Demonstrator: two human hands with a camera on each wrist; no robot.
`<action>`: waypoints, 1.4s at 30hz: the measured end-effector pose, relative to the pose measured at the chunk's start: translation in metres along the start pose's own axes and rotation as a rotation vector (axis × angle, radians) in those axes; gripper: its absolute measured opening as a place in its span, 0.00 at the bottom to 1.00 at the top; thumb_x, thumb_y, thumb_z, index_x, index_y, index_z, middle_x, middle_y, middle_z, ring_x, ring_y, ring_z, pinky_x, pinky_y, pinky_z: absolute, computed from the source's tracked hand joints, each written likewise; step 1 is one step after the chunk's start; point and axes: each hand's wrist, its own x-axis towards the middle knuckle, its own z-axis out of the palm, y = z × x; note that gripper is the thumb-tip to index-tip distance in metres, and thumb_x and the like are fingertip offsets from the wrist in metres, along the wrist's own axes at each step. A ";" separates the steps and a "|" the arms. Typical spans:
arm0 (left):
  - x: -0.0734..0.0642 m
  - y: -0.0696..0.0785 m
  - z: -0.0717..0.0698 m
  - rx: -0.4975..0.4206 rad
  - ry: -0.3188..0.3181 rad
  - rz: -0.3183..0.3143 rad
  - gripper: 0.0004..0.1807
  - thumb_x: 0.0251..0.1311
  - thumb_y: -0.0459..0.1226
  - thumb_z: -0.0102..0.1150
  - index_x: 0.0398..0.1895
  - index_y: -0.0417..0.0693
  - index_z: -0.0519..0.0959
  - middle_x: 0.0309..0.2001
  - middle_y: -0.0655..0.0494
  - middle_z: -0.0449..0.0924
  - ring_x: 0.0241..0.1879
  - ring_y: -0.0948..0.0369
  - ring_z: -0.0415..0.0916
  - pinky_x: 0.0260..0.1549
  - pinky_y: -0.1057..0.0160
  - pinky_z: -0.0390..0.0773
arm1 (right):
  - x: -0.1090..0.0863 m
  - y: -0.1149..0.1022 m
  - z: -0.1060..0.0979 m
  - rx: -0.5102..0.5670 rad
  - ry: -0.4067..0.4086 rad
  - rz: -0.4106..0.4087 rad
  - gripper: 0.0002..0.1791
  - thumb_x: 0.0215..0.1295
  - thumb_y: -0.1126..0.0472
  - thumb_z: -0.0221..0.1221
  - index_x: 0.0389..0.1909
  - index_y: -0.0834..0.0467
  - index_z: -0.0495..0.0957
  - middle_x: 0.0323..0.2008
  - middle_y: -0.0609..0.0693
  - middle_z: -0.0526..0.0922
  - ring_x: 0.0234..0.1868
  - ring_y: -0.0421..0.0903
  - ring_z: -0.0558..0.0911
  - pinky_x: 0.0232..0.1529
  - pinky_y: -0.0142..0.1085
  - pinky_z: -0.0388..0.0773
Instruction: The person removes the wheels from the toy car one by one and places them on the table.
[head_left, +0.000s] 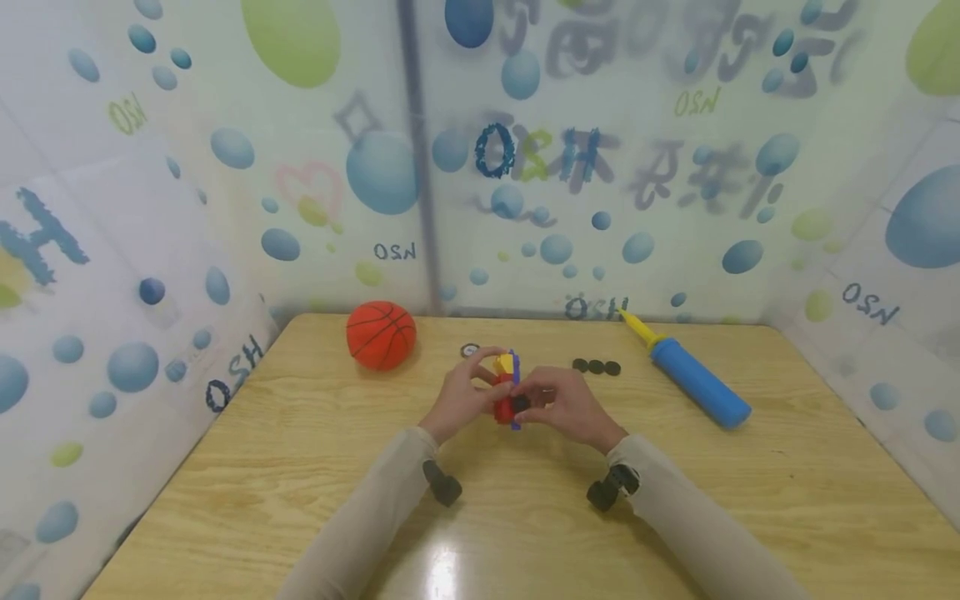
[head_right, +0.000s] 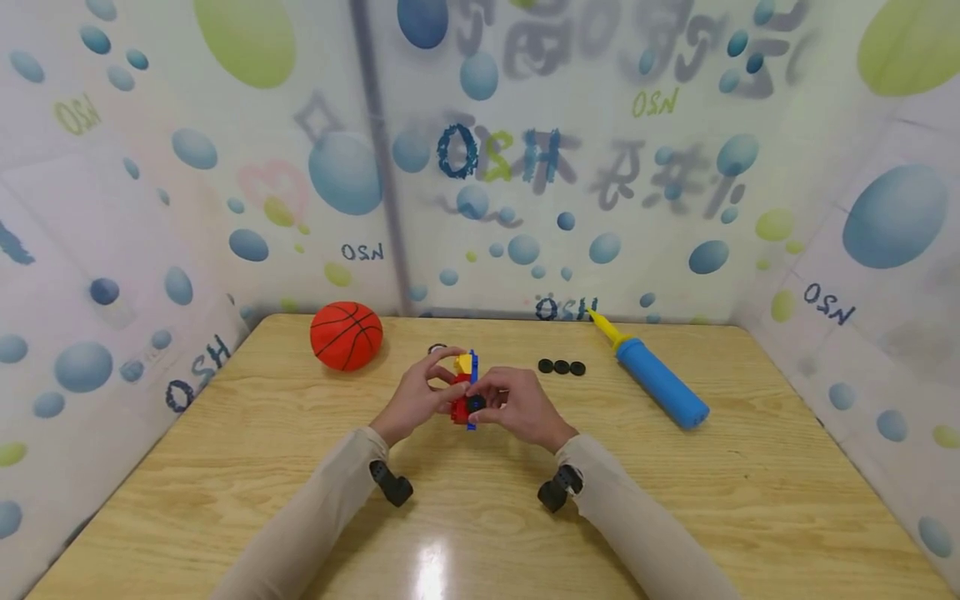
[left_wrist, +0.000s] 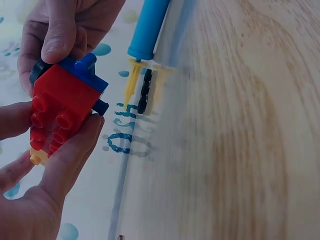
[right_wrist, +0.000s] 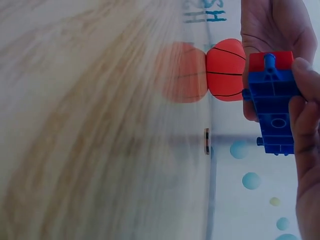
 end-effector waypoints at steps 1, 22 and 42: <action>0.000 0.000 0.000 -0.012 -0.002 -0.005 0.29 0.63 0.35 0.66 0.66 0.62 0.71 0.45 0.41 0.81 0.37 0.57 0.83 0.34 0.60 0.88 | 0.000 0.000 0.000 -0.001 0.007 -0.003 0.14 0.54 0.62 0.74 0.43 0.54 0.86 0.36 0.49 0.86 0.33 0.42 0.78 0.41 0.29 0.84; 0.002 -0.004 -0.008 -0.139 0.007 -0.038 0.31 0.63 0.35 0.67 0.69 0.59 0.70 0.48 0.38 0.79 0.37 0.56 0.85 0.36 0.56 0.89 | 0.001 0.000 -0.008 -0.022 0.026 0.009 0.15 0.54 0.61 0.74 0.44 0.55 0.87 0.36 0.48 0.86 0.33 0.40 0.80 0.41 0.32 0.87; -0.002 -0.005 -0.010 -0.070 0.000 -0.030 0.32 0.61 0.35 0.68 0.68 0.62 0.72 0.49 0.40 0.79 0.34 0.54 0.86 0.36 0.58 0.88 | -0.008 0.023 -0.026 -0.139 0.048 0.018 0.17 0.53 0.61 0.75 0.45 0.57 0.86 0.40 0.48 0.88 0.30 0.36 0.80 0.30 0.31 0.81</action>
